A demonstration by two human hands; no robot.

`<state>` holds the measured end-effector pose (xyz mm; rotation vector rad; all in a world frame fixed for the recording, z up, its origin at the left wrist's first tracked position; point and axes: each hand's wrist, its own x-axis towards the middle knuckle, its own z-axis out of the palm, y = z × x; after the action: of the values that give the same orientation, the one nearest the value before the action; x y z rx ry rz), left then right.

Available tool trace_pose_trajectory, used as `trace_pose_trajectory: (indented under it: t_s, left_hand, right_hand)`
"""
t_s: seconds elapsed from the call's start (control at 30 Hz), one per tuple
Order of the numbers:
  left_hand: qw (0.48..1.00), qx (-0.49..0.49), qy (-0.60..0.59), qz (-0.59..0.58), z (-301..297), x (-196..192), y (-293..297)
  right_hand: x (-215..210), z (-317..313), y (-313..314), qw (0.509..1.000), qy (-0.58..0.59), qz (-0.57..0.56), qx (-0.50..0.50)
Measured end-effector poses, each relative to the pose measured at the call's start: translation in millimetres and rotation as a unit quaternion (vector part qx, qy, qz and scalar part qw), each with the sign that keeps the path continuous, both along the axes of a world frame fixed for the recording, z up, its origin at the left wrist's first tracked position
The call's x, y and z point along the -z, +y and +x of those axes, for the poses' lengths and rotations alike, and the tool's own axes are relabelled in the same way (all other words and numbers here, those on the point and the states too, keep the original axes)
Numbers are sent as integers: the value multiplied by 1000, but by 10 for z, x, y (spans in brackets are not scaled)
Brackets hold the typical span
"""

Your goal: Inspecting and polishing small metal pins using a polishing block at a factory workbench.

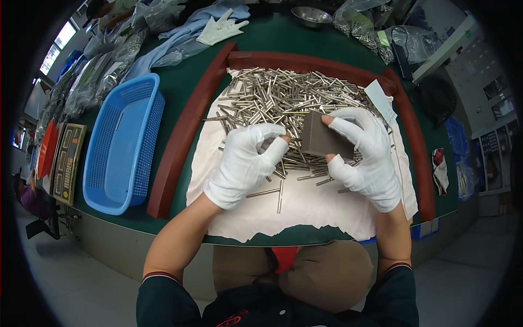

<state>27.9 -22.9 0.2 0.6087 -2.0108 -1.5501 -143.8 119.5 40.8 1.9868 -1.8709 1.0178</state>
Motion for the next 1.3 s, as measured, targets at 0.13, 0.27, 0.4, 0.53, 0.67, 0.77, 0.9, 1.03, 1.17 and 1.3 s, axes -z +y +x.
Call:
trace_pose_trajectory:
  t_s: [0.13, 0.27, 0.4, 0.53, 0.67, 0.77, 0.9, 1.03, 1.17, 1.3]
  left_hand:
    - [995, 3, 11, -98, 22, -40, 16]
    - [985, -1, 25, -172, 15, -47, 29]
    - [979, -7, 40, -198, 32, -42, 23]
    - [985, 2, 26, -173, 35, -49, 38]
    - [987, -2, 11, -159, 38, -91, 71]
    - [993, -4, 31, -116, 28, -25, 41]
    - [997, 2, 14, -76, 32, -55, 63]
    - [998, -8, 30, -58, 25, -16, 59]
    - [999, 2, 13, -46, 33, -49, 74]
    - [1000, -13, 20, 2, 36, -45, 60]
  right_hand:
    - [31, 23, -31, 1000, 23, -4, -13]
    - [54, 48, -28, 999, 32, 0, 3]
    - [-9, 83, -17, 998, 49, 24, -13]
    - [13, 50, -2, 999, 2, 20, -33]
    - [13, 49, -12, 1000, 7, 18, -24]
    - [-8, 56, 10, 996, -27, 51, -64]
    - [34, 43, -14, 1000, -21, -5, -14]
    - [8, 45, 4, 993, -58, 46, -91]
    - [20, 32, 4, 998, -34, 21, -54]
    - [15, 40, 16, 994, -46, 49, -81]
